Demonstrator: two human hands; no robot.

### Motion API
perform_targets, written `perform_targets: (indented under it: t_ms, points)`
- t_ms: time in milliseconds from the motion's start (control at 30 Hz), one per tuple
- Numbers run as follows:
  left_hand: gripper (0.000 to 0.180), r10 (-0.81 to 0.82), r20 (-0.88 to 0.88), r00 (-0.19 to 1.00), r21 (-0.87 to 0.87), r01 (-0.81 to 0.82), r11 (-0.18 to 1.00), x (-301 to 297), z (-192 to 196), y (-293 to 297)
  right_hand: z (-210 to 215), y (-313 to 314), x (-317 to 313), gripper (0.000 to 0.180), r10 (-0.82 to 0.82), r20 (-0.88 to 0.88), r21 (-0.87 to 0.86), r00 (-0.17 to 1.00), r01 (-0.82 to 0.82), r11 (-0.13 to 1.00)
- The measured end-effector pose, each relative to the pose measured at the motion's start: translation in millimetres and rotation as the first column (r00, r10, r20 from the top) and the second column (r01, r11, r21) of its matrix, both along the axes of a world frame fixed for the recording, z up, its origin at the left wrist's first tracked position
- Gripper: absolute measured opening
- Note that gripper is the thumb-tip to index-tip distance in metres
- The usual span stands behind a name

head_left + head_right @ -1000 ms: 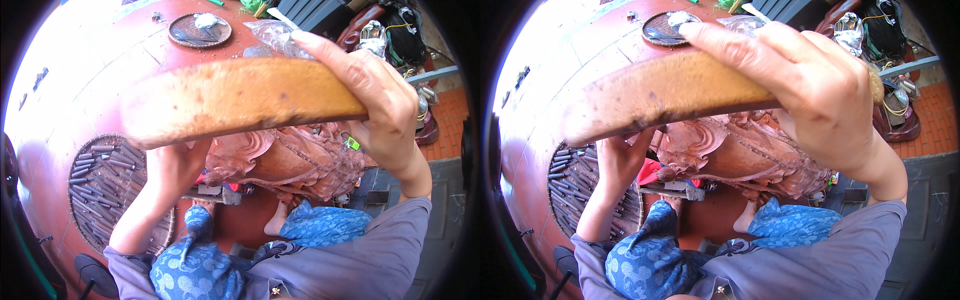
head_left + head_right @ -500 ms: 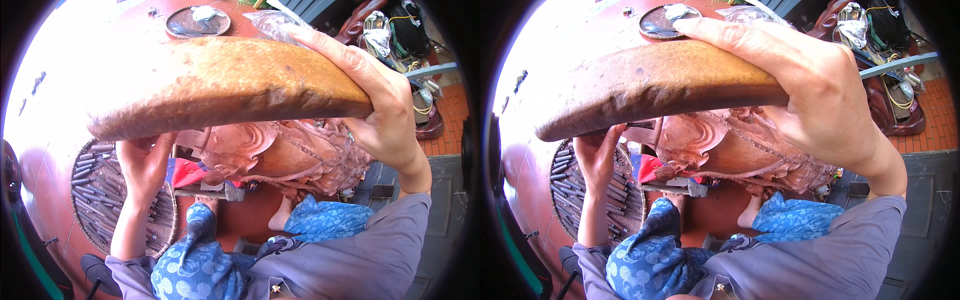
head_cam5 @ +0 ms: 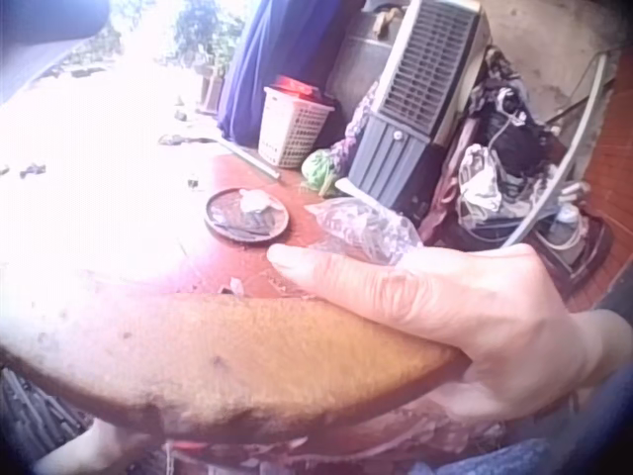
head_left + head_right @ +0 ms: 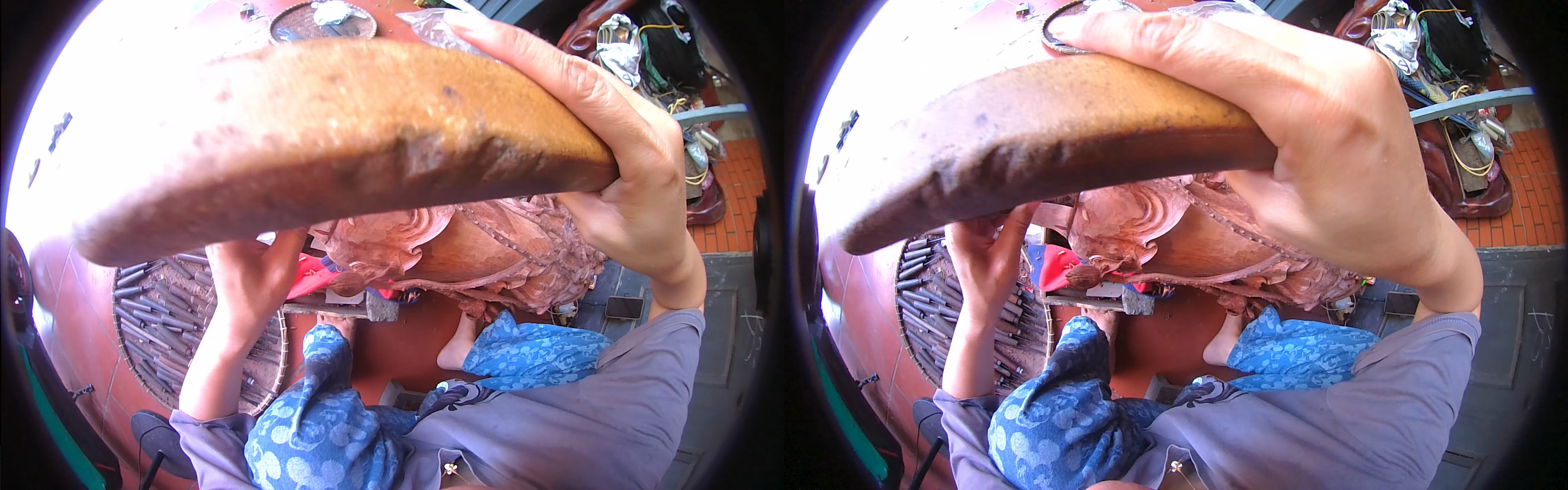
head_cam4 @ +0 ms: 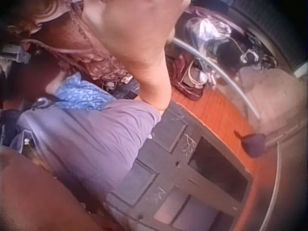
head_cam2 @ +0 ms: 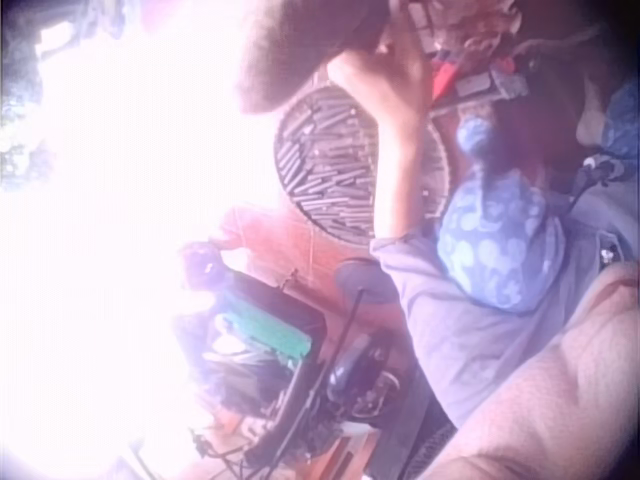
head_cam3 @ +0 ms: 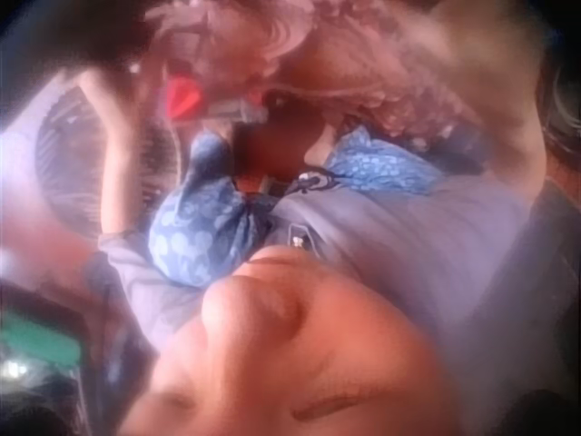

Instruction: The person carves a wooden sculpture using a chisel and mallet. They repeatedly strike the chisel to shape the wood, occasionally pause to select a different chisel from a nearby basket, and continue refining the sculpture's details.

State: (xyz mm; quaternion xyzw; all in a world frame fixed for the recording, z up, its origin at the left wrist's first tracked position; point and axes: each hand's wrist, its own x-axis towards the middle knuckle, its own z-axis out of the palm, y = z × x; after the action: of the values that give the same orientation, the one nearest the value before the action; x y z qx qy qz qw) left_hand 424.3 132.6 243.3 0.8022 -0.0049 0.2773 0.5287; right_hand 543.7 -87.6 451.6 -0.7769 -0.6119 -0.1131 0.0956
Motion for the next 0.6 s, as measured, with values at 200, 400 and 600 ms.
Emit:
perform_targets:
  t_ms: [200,400,600]
  points:
    - [0.035,-0.031,-0.057,0.998,-0.252,0.016,0.968,5,15,-17,37,1,-5,0.069,0.002,0.172,-0.268,0.985,0.045,0.962]
    - [0.032,-0.055,-0.066,0.996,-0.25,0.037,0.968,5,13,-14,17,-4,-16,0.067,-0.127,0.249,-0.157,0.96,0.169,0.973]
    - [0.034,0.003,-0.017,1.0,0.058,-0.002,0.998,3,7,-8,14,-3,-12,0.063,-0.057,0.275,-0.082,0.96,0.083,0.993]
